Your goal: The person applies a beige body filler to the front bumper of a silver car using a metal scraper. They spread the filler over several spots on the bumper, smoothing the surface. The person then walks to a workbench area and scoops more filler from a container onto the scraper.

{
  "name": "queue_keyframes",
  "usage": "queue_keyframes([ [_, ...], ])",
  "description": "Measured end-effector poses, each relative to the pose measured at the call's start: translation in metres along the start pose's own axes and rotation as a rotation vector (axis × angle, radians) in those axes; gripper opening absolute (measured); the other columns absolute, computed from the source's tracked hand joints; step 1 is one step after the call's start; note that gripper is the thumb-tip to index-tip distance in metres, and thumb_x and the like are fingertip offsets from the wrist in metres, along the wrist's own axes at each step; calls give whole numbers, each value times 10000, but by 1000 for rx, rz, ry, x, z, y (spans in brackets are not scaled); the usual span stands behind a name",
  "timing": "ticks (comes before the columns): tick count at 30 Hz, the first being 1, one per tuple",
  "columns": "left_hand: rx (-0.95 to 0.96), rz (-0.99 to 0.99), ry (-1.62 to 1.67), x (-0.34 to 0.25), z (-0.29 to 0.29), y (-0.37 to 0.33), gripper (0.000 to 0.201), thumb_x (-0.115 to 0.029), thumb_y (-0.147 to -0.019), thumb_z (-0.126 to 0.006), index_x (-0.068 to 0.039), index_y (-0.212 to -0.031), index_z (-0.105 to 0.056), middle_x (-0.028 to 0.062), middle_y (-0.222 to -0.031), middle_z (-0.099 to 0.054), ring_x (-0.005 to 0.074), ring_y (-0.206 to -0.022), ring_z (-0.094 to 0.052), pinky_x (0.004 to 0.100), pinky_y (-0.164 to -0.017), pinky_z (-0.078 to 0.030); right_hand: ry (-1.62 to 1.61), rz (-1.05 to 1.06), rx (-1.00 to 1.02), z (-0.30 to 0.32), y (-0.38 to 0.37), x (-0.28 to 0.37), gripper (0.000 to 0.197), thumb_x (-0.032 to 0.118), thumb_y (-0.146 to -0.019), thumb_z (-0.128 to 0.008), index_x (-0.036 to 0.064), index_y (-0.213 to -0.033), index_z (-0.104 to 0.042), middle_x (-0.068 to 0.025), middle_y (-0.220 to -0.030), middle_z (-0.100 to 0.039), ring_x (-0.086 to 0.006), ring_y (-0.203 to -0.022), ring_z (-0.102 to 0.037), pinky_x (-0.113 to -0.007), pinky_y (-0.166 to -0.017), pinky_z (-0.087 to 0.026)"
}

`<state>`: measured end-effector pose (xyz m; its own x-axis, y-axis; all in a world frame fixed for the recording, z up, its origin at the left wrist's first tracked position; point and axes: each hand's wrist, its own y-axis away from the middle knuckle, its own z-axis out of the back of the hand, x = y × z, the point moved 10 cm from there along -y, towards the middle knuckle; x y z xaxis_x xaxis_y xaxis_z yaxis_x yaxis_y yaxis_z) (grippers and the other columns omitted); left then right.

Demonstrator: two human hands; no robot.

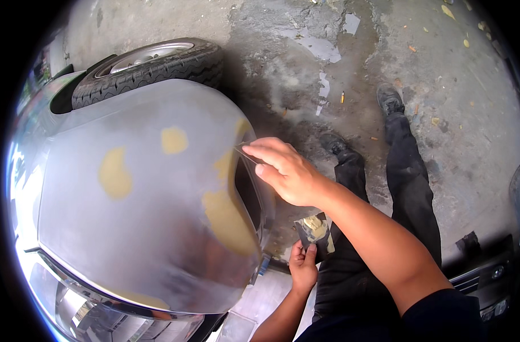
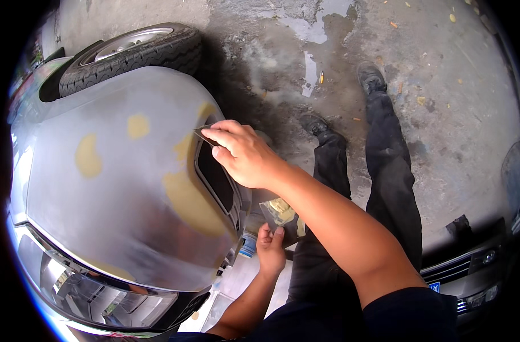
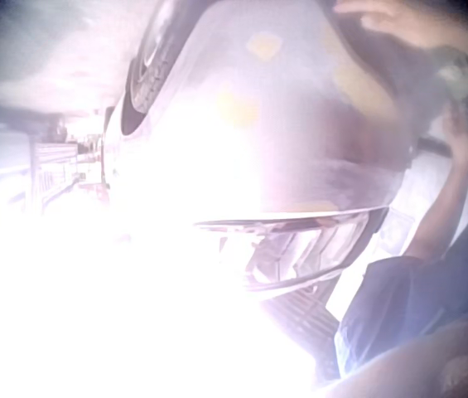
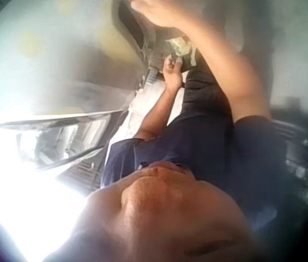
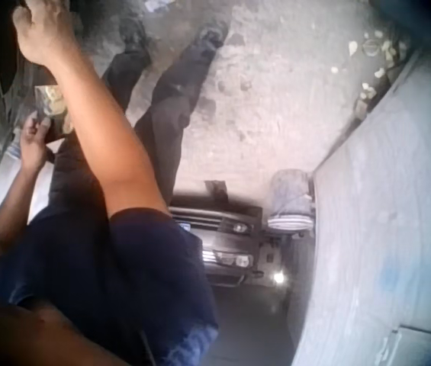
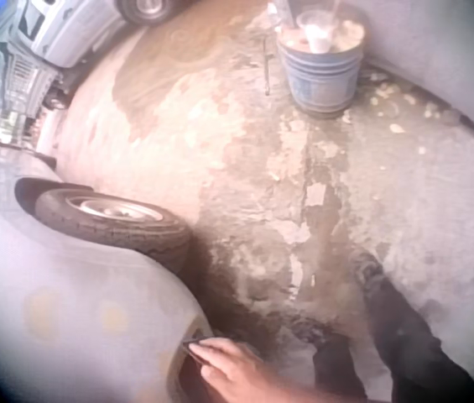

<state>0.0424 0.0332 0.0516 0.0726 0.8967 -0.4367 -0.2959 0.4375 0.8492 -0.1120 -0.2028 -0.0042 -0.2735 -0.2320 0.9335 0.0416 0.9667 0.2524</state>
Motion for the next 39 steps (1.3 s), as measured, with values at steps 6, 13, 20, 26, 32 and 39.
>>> queue_keyframes([
  [6, -14, -69, -15, -7, 3, -1, 248, 4, -955, -543, -9, -1201, -523, 73, -1124, -650, 122, -1004, -607, 273, -920, -462, 49, 96, 193, -15, 34, 39, 376, 129, -895, -588, 94, -1269, -604, -119, -1306, -526, -324, -1169, -510, -431, -1007, -411],
  [13, -48, -110, 388, -61, -33, -10, 280, -29, -935, -580, -45, -1205, -509, 82, -1193, -621, 182, -1100, -586, 362, -1012, -430, 33, -78, 317, 70, 46, 24, 379, 133, -916, -587, 60, -1288, -597, -156, -1288, -540, -310, -1164, -562, -369, -982, -452],
  [20, -16, -441, 414, -156, -53, -11, 308, -43, -947, -553, -57, -1239, -456, 95, -1218, -589, 205, -1137, -560, 406, -1058, -395, 13, -96, 551, 74, 110, 21, 365, 166, -890, -656, 66, -1241, -636, -133, -1308, -537, -304, -1198, -528, -385, -1005, -430],
  [26, -61, -677, 221, -189, -25, 24, 327, -39, -945, -563, -46, -1246, -436, 113, -1224, -586, 215, -1113, -580, 412, -1016, -444, 194, -31, 151, 49, 40, -3, 440, 175, -907, -614, 69, -1329, -551, -145, -1323, -518, -339, -1210, -498, -419, -1029, -397],
  [32, -134, -800, 104, -208, 5, 50, 360, -72, -951, -572, -44, -1279, -426, 122, -1260, -563, 239, -1164, -552, 446, -1055, -413, -25, -48, -110, -10, 11, 12, 392, 168, -907, -616, 42, -1276, -584, -159, -1258, -550, -353, -1148, -531, -421, -1001, -426],
  [39, -179, -813, 121, -218, 17, 60, 399, -93, -949, -580, -48, -1304, -405, 132, -1324, -518, 266, -1205, -521, 479, -1071, -396, 51, 29, -42, 0, 31, 17, 395, 158, -890, -631, 65, -1274, -603, -150, -1277, -544, -342, -1139, -527, -416, -989, -429],
])
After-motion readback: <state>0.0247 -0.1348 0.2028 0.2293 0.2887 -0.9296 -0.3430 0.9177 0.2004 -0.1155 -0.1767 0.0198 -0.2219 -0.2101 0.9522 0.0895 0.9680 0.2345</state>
